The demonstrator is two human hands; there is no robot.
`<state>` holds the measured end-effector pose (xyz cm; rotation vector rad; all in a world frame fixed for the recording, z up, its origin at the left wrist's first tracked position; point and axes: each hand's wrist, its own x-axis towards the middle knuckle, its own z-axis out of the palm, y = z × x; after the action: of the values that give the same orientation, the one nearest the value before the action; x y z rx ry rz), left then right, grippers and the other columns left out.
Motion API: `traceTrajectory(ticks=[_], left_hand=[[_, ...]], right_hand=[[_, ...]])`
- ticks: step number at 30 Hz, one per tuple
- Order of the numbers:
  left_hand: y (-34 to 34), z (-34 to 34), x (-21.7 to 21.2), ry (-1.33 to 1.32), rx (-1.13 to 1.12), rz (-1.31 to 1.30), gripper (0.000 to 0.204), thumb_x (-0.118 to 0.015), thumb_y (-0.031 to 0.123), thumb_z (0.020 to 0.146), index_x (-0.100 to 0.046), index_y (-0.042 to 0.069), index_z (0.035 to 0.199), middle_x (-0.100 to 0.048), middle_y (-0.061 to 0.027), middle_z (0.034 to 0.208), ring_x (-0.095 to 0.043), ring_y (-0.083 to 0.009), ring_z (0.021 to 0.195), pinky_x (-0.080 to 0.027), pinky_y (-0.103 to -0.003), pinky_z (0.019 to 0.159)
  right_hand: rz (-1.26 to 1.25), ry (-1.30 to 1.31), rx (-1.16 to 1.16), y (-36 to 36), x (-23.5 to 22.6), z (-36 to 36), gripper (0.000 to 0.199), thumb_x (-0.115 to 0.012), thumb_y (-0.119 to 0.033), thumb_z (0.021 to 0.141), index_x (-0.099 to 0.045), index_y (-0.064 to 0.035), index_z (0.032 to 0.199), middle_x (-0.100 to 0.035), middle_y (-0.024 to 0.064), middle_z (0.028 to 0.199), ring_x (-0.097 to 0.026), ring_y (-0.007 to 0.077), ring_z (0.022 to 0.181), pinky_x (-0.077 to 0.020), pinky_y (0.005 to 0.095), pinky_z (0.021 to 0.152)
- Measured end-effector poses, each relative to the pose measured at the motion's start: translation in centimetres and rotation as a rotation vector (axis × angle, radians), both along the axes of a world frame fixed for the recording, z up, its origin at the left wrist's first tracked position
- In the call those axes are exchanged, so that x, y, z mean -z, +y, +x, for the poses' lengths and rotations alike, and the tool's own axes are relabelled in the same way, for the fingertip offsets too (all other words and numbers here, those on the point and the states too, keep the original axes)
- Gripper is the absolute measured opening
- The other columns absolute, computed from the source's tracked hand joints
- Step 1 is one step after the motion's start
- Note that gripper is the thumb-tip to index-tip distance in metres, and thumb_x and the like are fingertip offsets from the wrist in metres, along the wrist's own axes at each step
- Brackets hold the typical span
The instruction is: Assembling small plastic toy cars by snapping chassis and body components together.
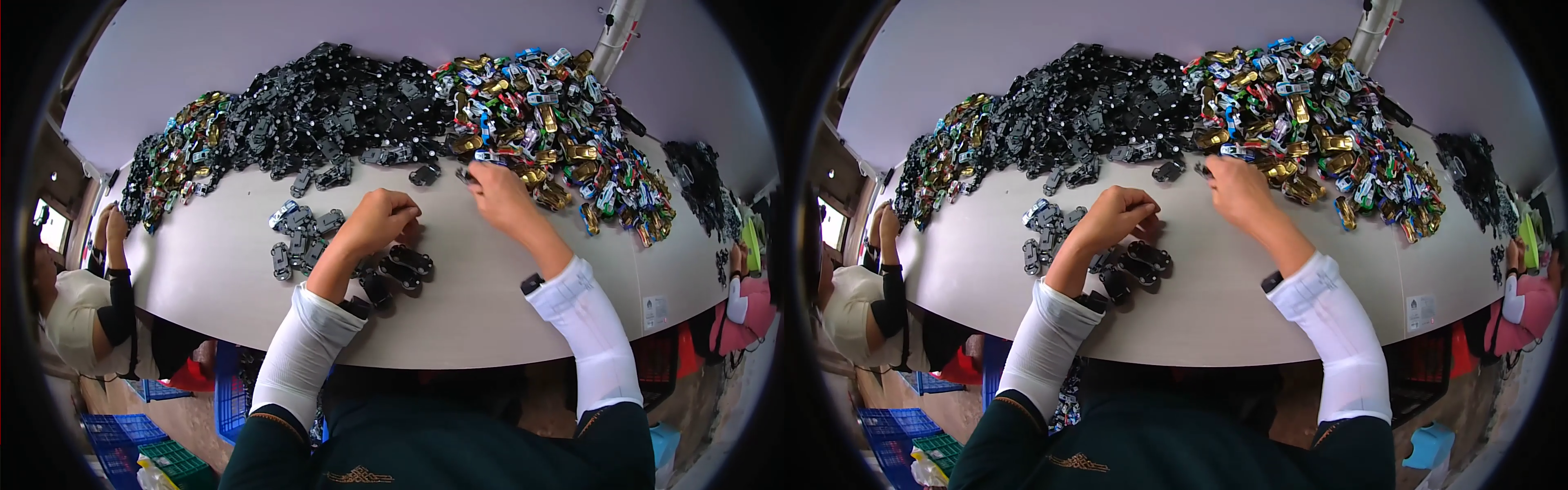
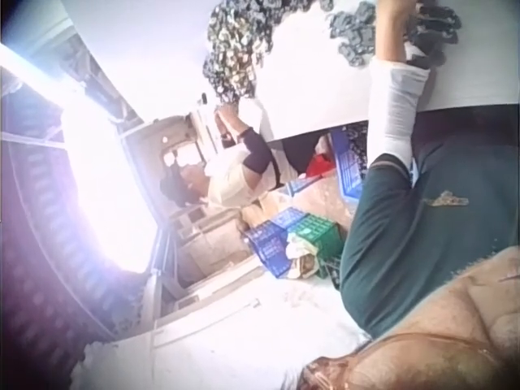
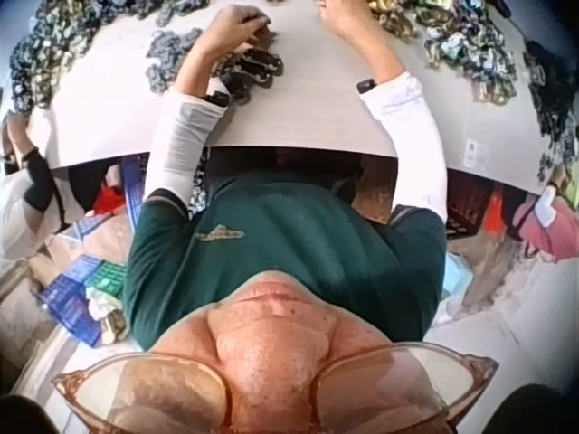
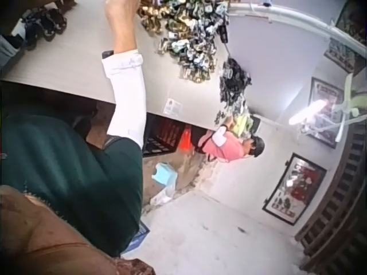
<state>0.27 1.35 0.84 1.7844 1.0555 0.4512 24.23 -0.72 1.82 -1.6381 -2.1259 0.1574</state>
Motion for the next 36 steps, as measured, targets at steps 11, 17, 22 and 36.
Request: traceTrajectory(ticks=[11,17,22,36], left_hand=[[0.7,0.1,2.5,-0.029,-0.046,0.811,0.049,-0.067,0.003,0.072,-0.057,0.007,0.12,-0.054,-0.0154,0.128,-0.053,-0.0339,0.112,-0.041,-0.039,0.098],[0.7,0.1,2.2,0.109,-0.111,0.752,0.031,-0.065,-0.001,0.072,-0.066,0.003,0.103,-0.064,-0.0145,0.109,-0.061,-0.0292,0.096,-0.047,-0.036,0.086],[1.4,-0.5,3.2,-0.419,-0.393,0.19,0.024,-0.057,0.003,0.088,-0.059,-0.002,0.111,-0.066,-0.0071,0.085,-0.059,-0.0098,0.069,-0.047,-0.023,0.061],[0.7,-0.3,1.0,-0.806,-0.382,-0.237,0.026,-0.056,0.008,0.092,-0.055,-0.002,0.116,-0.063,-0.0082,0.094,-0.063,-0.0145,0.077,-0.056,-0.027,0.071]], right_hand=[[-0.086,0.253,-0.142,3.9,1.9,-4.4,0.016,-0.065,-0.006,0.075,-0.053,0.0017,0.083,-0.061,0.0212,0.081,-0.06,0.0387,0.078,-0.0444,0.045,0.066],[-0.462,0.804,-0.13,2.8,3.0,-3.4,0.018,-0.062,0.0,0.074,-0.056,0.0034,0.09,-0.061,0.0074,0.071,-0.055,0.0085,0.061,-0.0415,0.0273,0.052],[-0.594,0.647,-0.145,2.2,2.4,-3.0,0.032,-0.061,-0.001,0.074,-0.058,0.0016,0.105,-0.062,0.0018,0.076,-0.055,0.0079,0.066,-0.0421,0.0241,0.057],[-0.074,-0.102,0.047,0.6,1.4,-3.7,0.024,-0.066,-0.02,0.074,-0.065,-0.0004,0.088,-0.06,0.0208,0.09,-0.062,0.0369,0.086,-0.0495,0.0459,0.077]])
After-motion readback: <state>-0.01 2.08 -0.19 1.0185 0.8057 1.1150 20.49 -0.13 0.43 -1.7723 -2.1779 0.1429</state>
